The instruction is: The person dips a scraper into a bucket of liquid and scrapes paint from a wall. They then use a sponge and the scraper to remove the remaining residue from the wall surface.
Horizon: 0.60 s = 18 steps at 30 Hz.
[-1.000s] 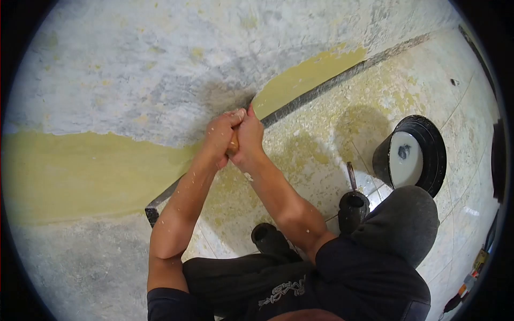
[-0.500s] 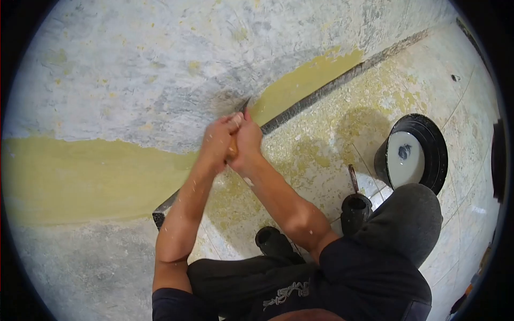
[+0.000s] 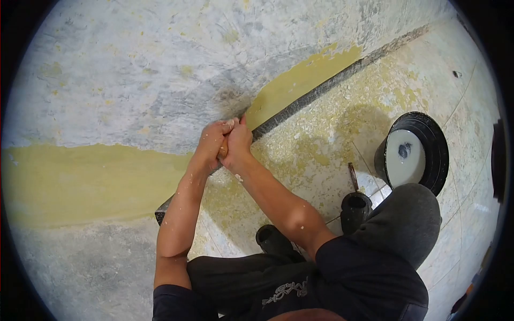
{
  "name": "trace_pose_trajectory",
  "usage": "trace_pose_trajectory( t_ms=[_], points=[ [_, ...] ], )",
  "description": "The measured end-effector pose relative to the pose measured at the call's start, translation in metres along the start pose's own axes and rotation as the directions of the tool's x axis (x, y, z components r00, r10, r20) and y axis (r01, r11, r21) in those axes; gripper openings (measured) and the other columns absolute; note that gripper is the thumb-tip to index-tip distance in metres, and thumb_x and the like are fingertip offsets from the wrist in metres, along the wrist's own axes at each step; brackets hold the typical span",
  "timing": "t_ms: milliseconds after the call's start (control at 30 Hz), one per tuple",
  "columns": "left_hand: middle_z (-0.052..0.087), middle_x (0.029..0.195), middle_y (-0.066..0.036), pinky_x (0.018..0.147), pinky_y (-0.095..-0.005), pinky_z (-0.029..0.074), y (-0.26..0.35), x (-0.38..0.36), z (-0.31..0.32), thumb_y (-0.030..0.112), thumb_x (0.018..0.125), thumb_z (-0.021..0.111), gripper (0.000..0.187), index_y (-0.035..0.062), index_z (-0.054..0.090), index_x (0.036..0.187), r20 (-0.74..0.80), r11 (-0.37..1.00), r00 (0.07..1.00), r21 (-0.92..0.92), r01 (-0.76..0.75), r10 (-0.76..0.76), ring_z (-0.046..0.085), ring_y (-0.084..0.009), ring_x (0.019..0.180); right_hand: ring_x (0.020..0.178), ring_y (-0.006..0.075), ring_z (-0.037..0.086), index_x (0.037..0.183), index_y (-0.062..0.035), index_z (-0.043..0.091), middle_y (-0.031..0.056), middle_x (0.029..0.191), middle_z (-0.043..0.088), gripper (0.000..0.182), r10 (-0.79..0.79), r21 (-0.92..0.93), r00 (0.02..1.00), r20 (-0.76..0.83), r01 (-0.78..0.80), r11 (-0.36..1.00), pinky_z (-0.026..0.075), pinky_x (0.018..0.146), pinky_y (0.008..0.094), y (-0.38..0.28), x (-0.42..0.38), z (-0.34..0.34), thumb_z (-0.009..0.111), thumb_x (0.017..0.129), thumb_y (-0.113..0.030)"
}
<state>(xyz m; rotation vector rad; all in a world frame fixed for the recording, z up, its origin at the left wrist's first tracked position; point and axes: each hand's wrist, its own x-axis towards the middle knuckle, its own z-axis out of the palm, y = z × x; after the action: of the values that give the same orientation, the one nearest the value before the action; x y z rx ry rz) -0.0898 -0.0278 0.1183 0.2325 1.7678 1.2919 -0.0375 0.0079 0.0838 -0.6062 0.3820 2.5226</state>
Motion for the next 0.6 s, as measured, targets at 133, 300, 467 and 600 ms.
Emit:
trace_pose_trajectory(
  t_ms=[133, 300, 467, 600],
  points=[
    [0.063, 0.096, -0.008, 0.073, -0.0252, 0.048, -0.016, -0.002, 0.009, 0.014, 0.092, 0.055, 0.024, -0.0037, 0.059, 0.107, -0.095, 0.989, 0.989, 0.1, -0.108, 0.117, 0.06, -0.0124, 0.084, 0.078, 0.0161, 0.053, 0.145, -0.0255, 0.021, 0.0033, 0.09, 0.05, 0.051, 0.086, 0.09, 0.992, 0.098, -0.095, 0.991, 0.05, 0.068, 0.0334, -0.004, 0.006, -0.014, 0.037, 0.097, -0.016],
    [0.063, 0.098, -0.008, 0.075, -0.025, 0.048, -0.003, -0.008, -0.003, 0.013, 0.091, 0.055, 0.024, -0.0038, 0.059, 0.108, -0.038, 0.998, 0.998, 0.018, -0.052, 0.052, 0.06, -0.0132, 0.086, 0.077, 0.0149, 0.051, 0.146, -0.024, 0.019, 0.0025, 0.088, 0.05, 0.053, -0.065, -0.068, 0.998, -0.025, 0.064, 0.996, 0.049, 0.068, 0.032, 0.005, -0.004, 0.005, 0.036, 0.097, -0.015],
    [0.063, 0.097, -0.008, 0.072, -0.0255, 0.048, -0.005, -0.014, 0.004, 0.015, 0.092, 0.053, 0.025, -0.0037, 0.06, 0.106, -0.077, 0.992, 0.989, 0.041, -0.122, 0.125, 0.06, -0.0134, 0.082, 0.077, 0.0158, 0.05, 0.147, -0.0216, 0.019, 0.003, 0.09, 0.049, 0.053, 0.007, 0.032, 0.999, -0.032, -0.006, 0.999, 0.048, 0.068, 0.0315, 0.002, -0.01, 0.008, 0.035, 0.097, -0.016],
    [0.063, 0.101, -0.008, 0.073, -0.0255, 0.048, 0.001, -0.012, -0.003, 0.016, 0.093, 0.052, 0.026, -0.0043, 0.059, 0.108, 0.036, 0.997, 0.998, 0.052, -0.054, 0.053, 0.06, -0.0133, 0.084, 0.082, 0.017, 0.052, 0.148, -0.0218, 0.014, 0.0052, 0.097, 0.049, 0.056, 0.038, 0.009, 0.999, 0.036, -0.039, 0.999, 0.049, 0.07, 0.0334, 0.007, 0.013, -0.011, 0.035, 0.097, -0.018]
  ],
)
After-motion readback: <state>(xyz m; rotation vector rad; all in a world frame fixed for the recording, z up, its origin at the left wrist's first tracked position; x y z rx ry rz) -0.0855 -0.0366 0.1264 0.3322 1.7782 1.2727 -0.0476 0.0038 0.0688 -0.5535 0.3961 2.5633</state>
